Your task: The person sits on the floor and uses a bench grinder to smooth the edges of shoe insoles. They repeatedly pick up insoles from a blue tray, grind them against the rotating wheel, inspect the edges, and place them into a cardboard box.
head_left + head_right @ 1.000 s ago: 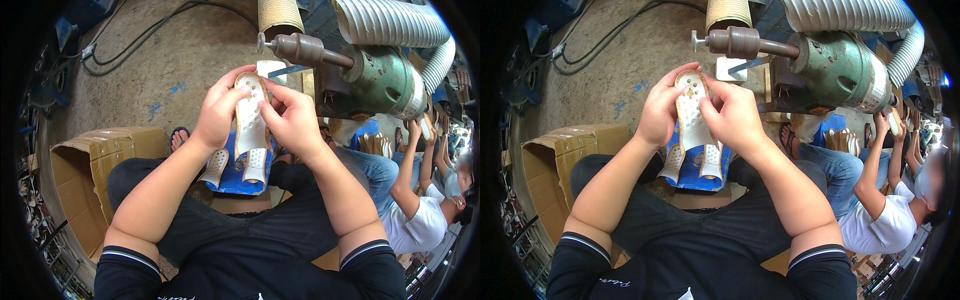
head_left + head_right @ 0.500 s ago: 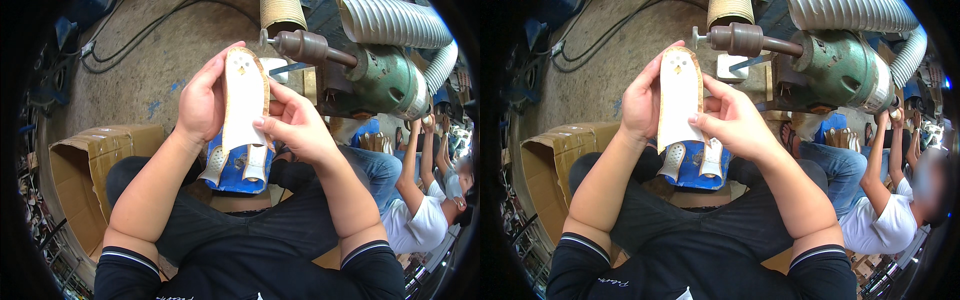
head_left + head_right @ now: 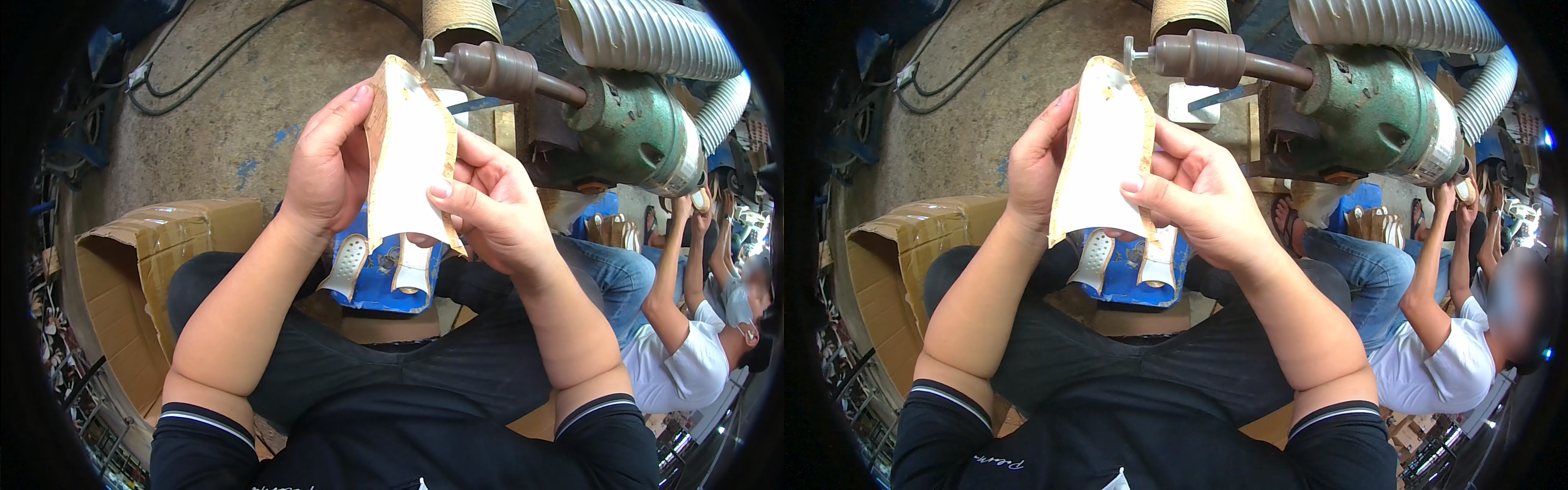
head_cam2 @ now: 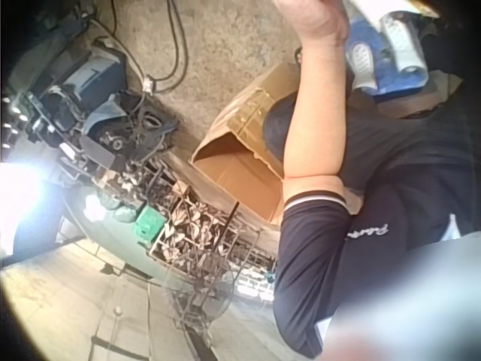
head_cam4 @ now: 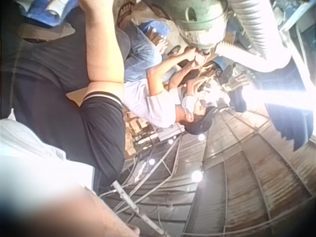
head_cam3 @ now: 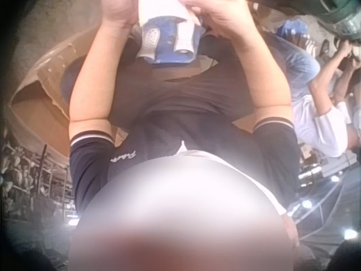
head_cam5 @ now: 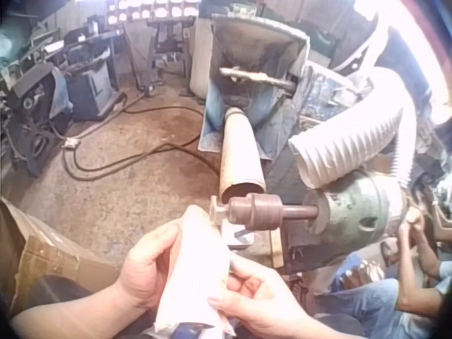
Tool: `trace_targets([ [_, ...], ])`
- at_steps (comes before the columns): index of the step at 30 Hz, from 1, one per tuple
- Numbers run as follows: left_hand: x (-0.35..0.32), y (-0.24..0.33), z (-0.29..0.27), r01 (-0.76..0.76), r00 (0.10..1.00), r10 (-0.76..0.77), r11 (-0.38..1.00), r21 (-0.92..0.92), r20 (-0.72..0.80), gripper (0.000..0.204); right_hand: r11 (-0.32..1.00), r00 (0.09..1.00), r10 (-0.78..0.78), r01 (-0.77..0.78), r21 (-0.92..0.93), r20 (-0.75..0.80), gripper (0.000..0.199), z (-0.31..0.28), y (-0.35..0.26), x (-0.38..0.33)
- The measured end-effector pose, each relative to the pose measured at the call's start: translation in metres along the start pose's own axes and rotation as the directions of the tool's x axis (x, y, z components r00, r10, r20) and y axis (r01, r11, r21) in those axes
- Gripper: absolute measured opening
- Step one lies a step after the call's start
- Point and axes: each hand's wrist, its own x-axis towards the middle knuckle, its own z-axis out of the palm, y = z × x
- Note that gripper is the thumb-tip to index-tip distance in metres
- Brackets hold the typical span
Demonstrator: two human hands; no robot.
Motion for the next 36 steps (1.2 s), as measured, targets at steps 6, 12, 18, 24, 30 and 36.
trace_targets([
  [6, 0.001, 0.005, 0.001, 0.002, 1.0, -0.002, 1.0, 0.024, 0.029, 0.039, 0.999, 0.999, -0.037, 0.037, 0.009, 0.017, 0.072, 0.004, -0.001, 0.003],
  [12, 0.006, 0.007, 0.001, -0.034, 0.998, 0.032, 0.998, 0.044, 0.047, 0.037, 0.998, 0.998, -0.062, 0.062, 0.018, 0.001, 0.071, 0.006, -0.001, 0.007],
  [18, 0.01, 0.01, -0.002, -0.058, 0.996, 0.055, 0.997, 0.044, 0.063, 0.037, 0.999, 0.999, -0.032, 0.031, 0.013, 0.037, 0.072, 0.002, -0.003, 0.01],
  [24, 0.013, 0.013, -0.005, -0.074, 0.995, 0.07, 0.995, 0.059, 0.068, 0.037, 0.998, 0.998, -0.037, 0.035, 0.046, 0.042, 0.068, 0.003, -0.001, 0.014],
  [30, 0.02, 0.014, -0.007, -0.072, 0.996, 0.069, 0.995, 0.063, 0.05, 0.036, 0.997, 0.999, -0.043, 0.041, 0.066, 0.027, 0.067, 0.004, 0.0, 0.019],
  [36, 0.029, 0.016, -0.01, -0.088, 0.995, 0.086, 0.995, 0.045, 0.049, 0.035, 0.995, 0.998, -0.06, 0.058, 0.079, 0.024, 0.064, 0.003, 0.001, 0.027],
])
